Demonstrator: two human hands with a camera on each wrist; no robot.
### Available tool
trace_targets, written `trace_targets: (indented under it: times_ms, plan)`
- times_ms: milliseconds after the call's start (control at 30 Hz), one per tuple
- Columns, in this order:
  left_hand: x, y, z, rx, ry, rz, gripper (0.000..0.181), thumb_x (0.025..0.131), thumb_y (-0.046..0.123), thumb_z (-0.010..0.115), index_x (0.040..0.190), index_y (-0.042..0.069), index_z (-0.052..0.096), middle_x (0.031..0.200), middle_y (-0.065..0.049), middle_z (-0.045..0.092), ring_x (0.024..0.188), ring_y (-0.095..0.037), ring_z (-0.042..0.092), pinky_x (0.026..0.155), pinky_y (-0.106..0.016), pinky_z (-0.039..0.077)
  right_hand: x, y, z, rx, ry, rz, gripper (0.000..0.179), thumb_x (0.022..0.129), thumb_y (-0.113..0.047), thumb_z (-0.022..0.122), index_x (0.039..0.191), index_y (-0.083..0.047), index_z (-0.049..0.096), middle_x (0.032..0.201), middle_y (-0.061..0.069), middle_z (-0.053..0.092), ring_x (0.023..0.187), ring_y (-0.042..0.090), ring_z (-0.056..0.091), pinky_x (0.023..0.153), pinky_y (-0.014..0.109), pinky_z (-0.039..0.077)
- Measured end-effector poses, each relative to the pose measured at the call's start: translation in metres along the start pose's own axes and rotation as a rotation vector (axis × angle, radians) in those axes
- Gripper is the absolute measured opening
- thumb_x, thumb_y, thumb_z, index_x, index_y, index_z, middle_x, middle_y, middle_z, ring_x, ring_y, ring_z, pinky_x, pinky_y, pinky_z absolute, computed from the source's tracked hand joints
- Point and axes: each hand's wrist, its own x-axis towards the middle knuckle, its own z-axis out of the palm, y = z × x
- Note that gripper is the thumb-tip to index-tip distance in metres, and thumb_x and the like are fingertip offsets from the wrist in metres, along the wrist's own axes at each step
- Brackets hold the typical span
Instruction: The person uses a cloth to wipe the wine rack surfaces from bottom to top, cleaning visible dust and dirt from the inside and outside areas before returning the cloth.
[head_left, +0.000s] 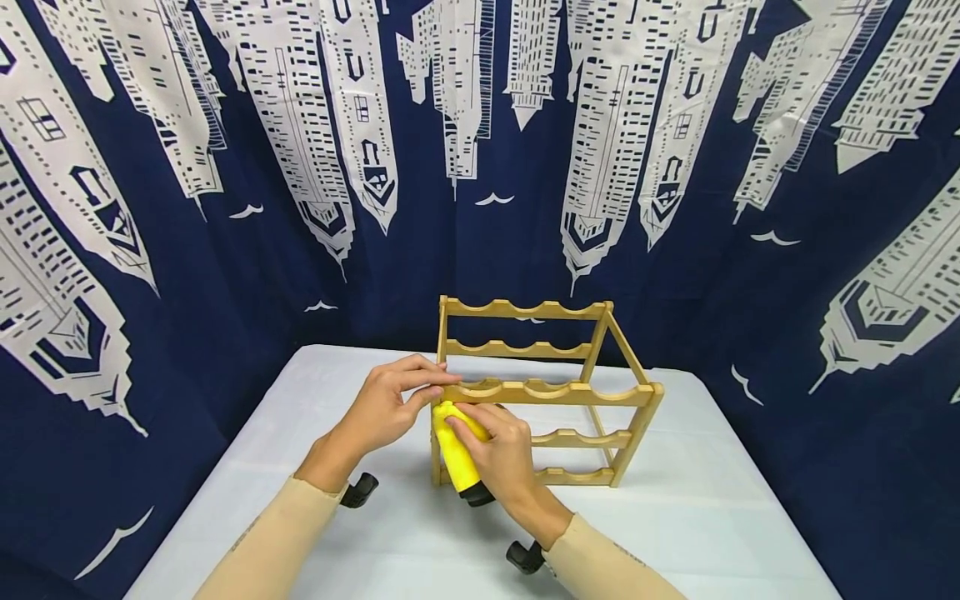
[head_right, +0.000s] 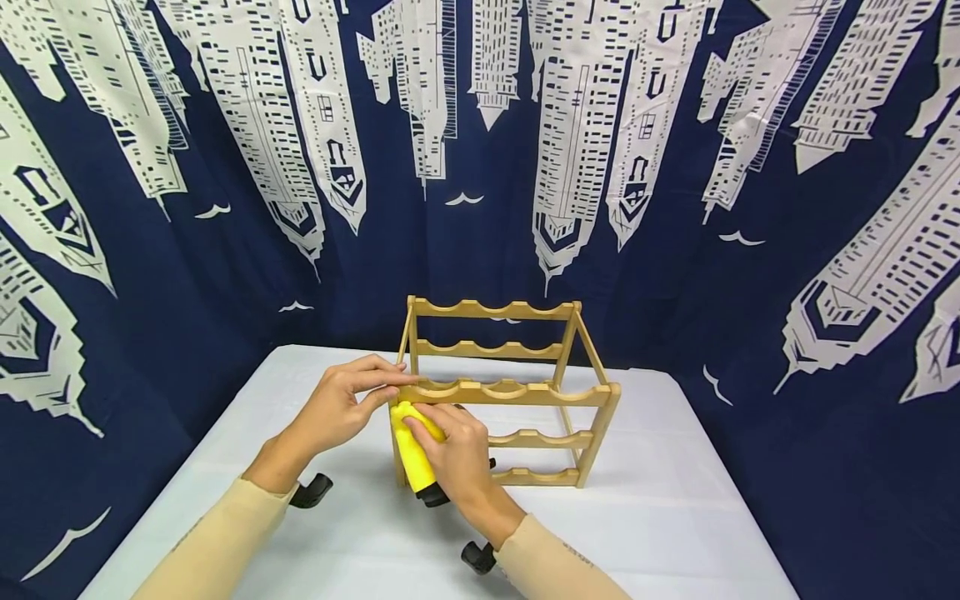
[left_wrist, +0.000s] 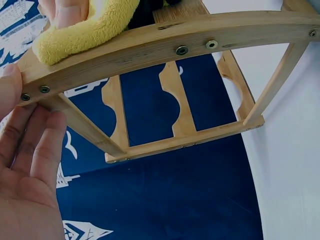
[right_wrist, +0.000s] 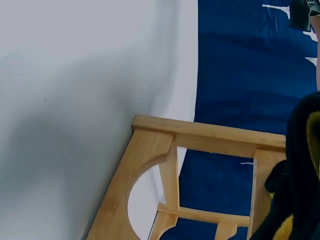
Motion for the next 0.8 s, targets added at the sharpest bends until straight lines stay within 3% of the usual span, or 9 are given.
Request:
trace_targets:
  times_ms: [200,433,600,700,800]
  plan:
    - [0.003,0.001,0.0,0.039,0.01,0.02,0.03,0.107,0.004,0.082,0.132,0.019,0.09,0.126,0.004,0.086,0.118,-0.02,0.08,0.094,-0.03,0.069,0.003,0.005,-0.002,-0.161,-0.126,-0.02,0.019,0.095,-0.014,0.099,0.111,-0.006,0.093,0.105,0.005,0.092,0.091,0.021,0.088,0.077,0.036,0.074]
    - [-0.002,0.001,0.002,0.026,0.0,-0.029,0.032,0.108,0.005,0.081,0.133,0.023,0.09,0.127,0.007,0.086,0.12,-0.018,0.079,0.096,-0.029,0.069,0.002,0.008,-0.006,-0.254,-0.236,-0.124,0.02,0.097,-0.02,0.098,0.112,-0.009,0.093,0.112,0.004,0.092,0.098,0.021,0.089,0.083,0.036,0.075]
    - [-0.003,-0.001,0.002,0.019,0.013,-0.009,0.032,0.108,0.003,0.081,0.133,0.021,0.09,0.125,0.008,0.086,0.118,-0.017,0.079,0.094,-0.028,0.068,0.003,0.006,-0.01,-0.317,-0.281,-0.186,0.038,0.093,-0.04,0.101,0.115,-0.011,0.092,0.116,0.003,0.091,0.098,0.021,0.088,0.083,0.033,0.075]
    - [-0.001,-0.001,0.003,0.009,0.027,0.019,0.031,0.107,0.002,0.081,0.132,0.019,0.09,0.123,0.006,0.086,0.112,-0.016,0.077,0.087,-0.026,0.066,0.005,0.004,-0.013,-0.385,-0.321,-0.18,0.051,0.087,-0.052,0.103,0.117,-0.013,0.092,0.118,0.001,0.091,0.095,0.021,0.087,0.079,0.033,0.075]
    - [0.001,-0.002,0.005,-0.001,0.031,0.028,0.03,0.107,0.002,0.082,0.131,0.018,0.09,0.123,0.006,0.086,0.11,-0.016,0.077,0.085,-0.024,0.064,0.007,0.001,-0.015,-0.441,-0.357,-0.14,0.051,0.084,-0.053,0.105,0.116,-0.016,0.092,0.116,-0.001,0.091,0.09,0.022,0.085,0.072,0.032,0.073]
